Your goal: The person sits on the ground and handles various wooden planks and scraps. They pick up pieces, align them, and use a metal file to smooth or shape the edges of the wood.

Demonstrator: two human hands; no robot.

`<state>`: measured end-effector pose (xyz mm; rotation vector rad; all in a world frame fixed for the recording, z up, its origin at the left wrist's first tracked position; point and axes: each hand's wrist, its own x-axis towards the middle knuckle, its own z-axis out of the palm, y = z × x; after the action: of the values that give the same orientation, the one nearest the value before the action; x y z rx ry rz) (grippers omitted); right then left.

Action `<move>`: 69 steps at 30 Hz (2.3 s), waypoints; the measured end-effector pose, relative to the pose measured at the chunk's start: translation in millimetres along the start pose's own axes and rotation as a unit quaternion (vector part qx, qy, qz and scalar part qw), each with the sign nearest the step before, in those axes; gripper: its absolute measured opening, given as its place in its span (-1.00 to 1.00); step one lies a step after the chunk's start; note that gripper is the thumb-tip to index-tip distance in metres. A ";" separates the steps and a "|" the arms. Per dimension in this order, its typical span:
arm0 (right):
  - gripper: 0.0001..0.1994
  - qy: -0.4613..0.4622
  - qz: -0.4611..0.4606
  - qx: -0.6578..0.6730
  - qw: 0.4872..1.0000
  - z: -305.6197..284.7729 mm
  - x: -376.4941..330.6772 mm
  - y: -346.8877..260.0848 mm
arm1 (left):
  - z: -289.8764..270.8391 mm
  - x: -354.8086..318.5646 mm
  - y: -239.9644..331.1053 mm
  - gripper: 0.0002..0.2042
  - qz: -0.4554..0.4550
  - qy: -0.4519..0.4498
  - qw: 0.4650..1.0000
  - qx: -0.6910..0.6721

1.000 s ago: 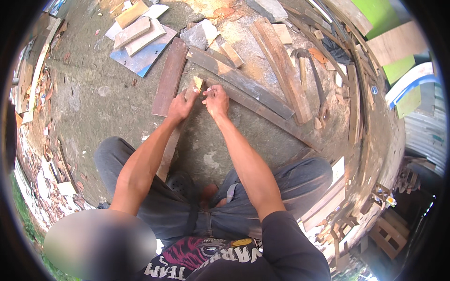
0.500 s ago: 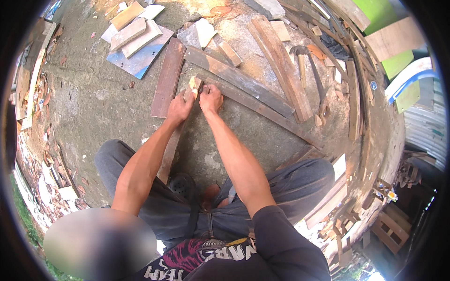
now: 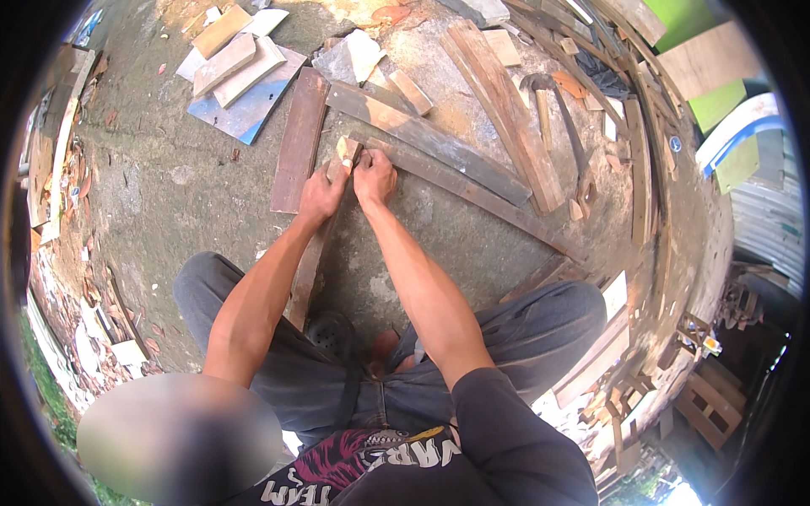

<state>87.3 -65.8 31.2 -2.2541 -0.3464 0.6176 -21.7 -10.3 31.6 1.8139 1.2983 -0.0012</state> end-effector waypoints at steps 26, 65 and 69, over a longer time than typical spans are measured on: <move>-0.73 -0.172 0.101 0.062 0.978 -26.8 -24.8 48.5 | 0.3 0.0 0.2 -0.20 -0.001 0.001 1.000 -0.013; -0.78 0.004 0.138 0.265 0.954 23.7 -13.0 29.6 | -2.6 -5.5 14.0 -0.12 -0.006 0.010 1.000 -0.017; -0.77 0.036 0.121 0.227 0.966 22.8 -19.8 22.2 | -1.0 -0.1 4.2 -0.11 0.005 0.010 1.000 -0.022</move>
<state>59.7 -75.4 7.8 -1.8779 0.1054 0.6607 -19.0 -10.0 34.9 1.7873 1.2927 0.0512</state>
